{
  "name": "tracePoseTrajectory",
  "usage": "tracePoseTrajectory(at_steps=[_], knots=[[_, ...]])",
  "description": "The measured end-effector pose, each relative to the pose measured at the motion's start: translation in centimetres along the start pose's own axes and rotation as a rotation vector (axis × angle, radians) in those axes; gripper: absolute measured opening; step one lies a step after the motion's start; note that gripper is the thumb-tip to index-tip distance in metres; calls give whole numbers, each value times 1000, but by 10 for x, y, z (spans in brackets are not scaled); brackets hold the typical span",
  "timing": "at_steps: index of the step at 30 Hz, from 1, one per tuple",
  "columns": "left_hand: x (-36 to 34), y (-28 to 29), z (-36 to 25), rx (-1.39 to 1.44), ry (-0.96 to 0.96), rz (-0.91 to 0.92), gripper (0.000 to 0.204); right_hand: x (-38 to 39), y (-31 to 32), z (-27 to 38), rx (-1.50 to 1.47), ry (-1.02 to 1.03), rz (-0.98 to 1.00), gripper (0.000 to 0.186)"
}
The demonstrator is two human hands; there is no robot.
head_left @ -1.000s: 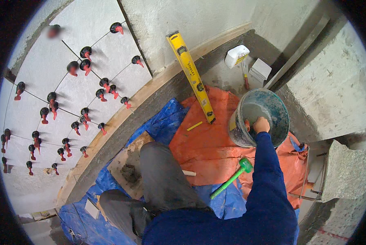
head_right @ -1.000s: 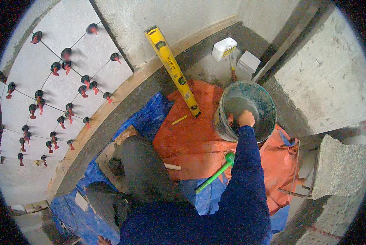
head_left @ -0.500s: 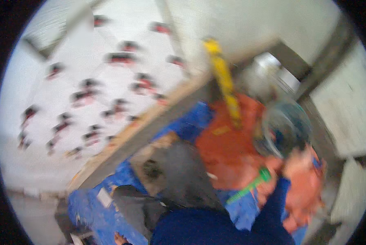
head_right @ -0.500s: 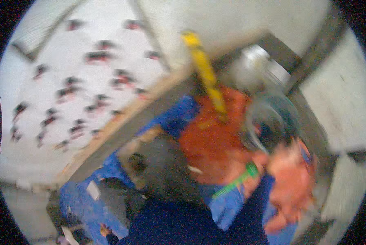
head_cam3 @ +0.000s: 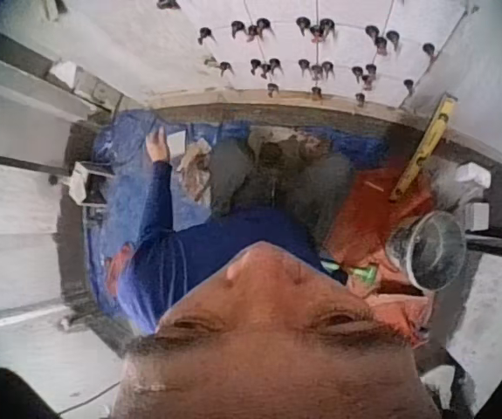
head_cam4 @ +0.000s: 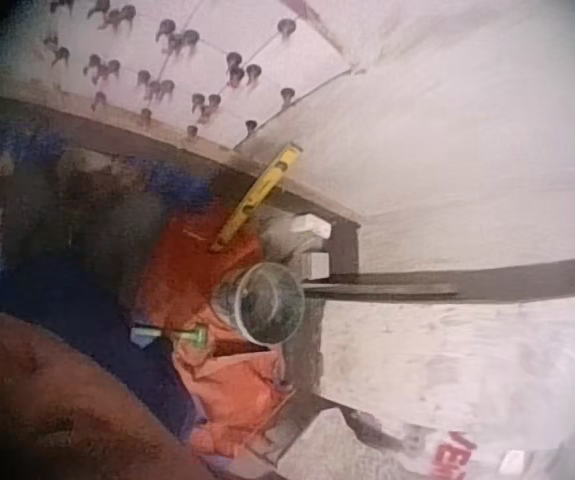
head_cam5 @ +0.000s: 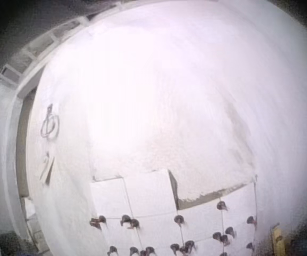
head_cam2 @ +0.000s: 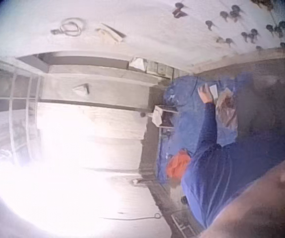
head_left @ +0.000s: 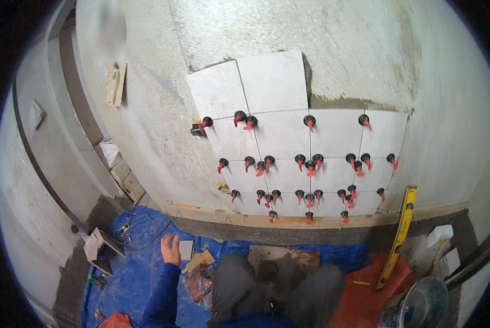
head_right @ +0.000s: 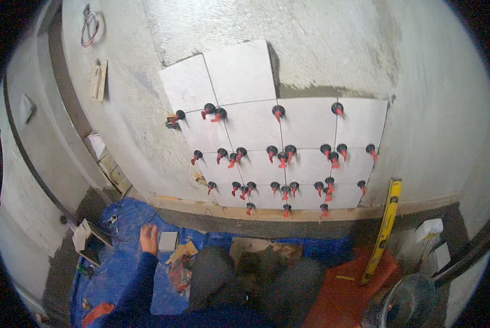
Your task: The person applies adhesive to a white tile using a notched trowel, then places the tile onto a wall section that already has several tiles installed with leveling clips. The person taps the tile with a rubber mallet and inserts additional leveling clips to secure the tile in place.
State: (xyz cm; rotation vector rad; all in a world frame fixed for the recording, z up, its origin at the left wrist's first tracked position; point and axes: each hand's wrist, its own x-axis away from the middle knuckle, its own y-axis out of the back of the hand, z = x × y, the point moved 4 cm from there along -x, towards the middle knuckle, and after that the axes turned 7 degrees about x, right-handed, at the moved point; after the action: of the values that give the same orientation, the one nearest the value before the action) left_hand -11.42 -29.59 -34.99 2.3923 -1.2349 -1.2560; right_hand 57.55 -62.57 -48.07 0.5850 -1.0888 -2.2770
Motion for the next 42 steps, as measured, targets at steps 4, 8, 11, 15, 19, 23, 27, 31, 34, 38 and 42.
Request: tracePoseTrajectory(at_steps=[4, 8, 11, 15, 19, 23, 27, 31, 34, 38, 42], knots=[[-95, -13, -129, 87, -261, -114, 33, 5, -6, 4, 26, -41, 78, 49], [-168, -15, -255, 177, -499, -283, 53, 14, -12, -2, 41, -84, 127, 53], [-206, -17, -336, 182, -648, -371, 72, 26, -15, -14, 33, -128, 152, 57], [-240, -31, -423, 46, -953, -366, 83, 48, 7, -3, -26, -168, 174, 62], [-263, -52, -479, 77, -898, -352, 100, 23, 60, 107, -511, 86, 33, 59], [-275, -69, -516, 69, -881, -319, 117, -24, 93, 277, -1043, 362, 212, 53], [-285, -76, -525, -73, -827, -301, 124, -56, 101, 401, -888, 670, 4, 54], [-293, -79, -522, -51, -781, -266, 127, -85, 89, 459, -799, 797, -78, 57], [-296, -81, -519, -23, -786, -281, 128, -104, 75, 478, -801, 759, -63, 55], [-300, -85, -514, -10, -798, -298, 126, -116, 59, 490, -726, 766, -107, 55], [-302, -88, -509, 41, -827, -331, 126, -119, 46, 493, -735, 763, -161, 54]])
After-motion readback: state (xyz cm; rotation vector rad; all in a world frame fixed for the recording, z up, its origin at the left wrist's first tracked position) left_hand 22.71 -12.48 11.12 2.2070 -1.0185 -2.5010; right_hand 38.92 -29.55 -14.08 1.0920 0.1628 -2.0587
